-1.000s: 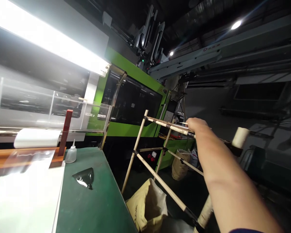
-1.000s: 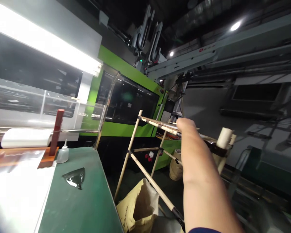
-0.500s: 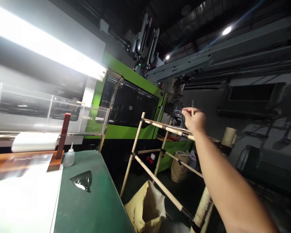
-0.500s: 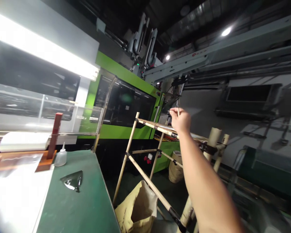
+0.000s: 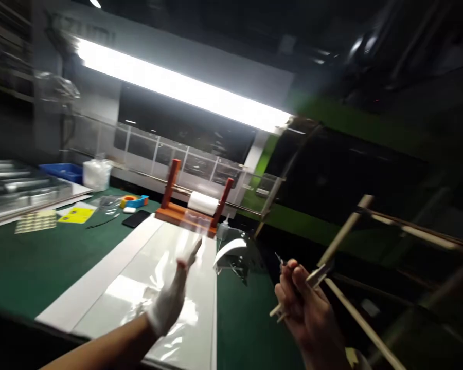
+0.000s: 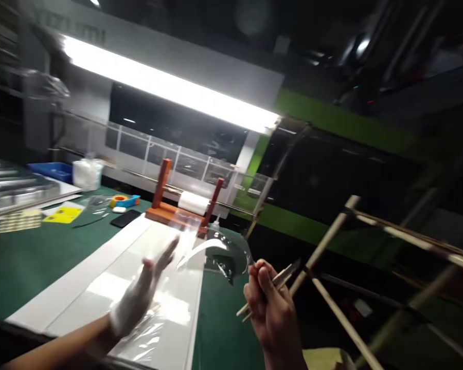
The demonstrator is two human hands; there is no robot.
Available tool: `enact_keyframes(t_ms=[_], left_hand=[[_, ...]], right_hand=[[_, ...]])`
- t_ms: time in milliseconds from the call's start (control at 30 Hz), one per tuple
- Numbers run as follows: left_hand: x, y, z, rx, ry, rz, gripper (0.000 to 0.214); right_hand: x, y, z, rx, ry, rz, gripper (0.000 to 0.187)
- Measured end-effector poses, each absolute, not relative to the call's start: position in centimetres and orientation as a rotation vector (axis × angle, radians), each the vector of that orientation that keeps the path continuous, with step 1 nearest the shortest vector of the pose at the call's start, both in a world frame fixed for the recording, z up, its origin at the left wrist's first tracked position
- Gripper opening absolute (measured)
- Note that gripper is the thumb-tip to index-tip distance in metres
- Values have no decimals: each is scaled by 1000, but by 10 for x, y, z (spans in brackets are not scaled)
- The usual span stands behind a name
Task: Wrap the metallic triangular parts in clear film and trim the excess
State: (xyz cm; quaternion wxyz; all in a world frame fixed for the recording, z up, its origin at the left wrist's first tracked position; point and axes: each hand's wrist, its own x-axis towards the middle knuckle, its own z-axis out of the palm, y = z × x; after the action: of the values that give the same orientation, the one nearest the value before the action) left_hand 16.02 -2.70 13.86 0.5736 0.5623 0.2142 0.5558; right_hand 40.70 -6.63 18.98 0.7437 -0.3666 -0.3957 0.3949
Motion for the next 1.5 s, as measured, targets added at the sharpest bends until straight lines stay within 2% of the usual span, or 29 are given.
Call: enact_keyframes(t_ms=[100,167,333,533,800,1200,1500], left_hand=[[162,-21,145,1279,521,1396,77],[157,-24,139,1260,437,1497,58],[134,-39,119,1136,333,1424,74],[116,-50,120,921,327,1291,88],[108,-57,107,774,198,1260,84],[93,-52,107,830,384,1238,103],[88,-47,94,808,385,1234,95]], right_hand=[[374,-71,153,-882,-828,983,30],[365,-74,134,-921,-875,1015,33],[352,-82,112,-975,-897,920,29],[331,-91,100,-1076,-849,874,32],[323,-96,88,-1161,-859,893,29],[306,-89,80,-1230,-846,805,31],[297,-84,80,-1205,-829,846,34]])
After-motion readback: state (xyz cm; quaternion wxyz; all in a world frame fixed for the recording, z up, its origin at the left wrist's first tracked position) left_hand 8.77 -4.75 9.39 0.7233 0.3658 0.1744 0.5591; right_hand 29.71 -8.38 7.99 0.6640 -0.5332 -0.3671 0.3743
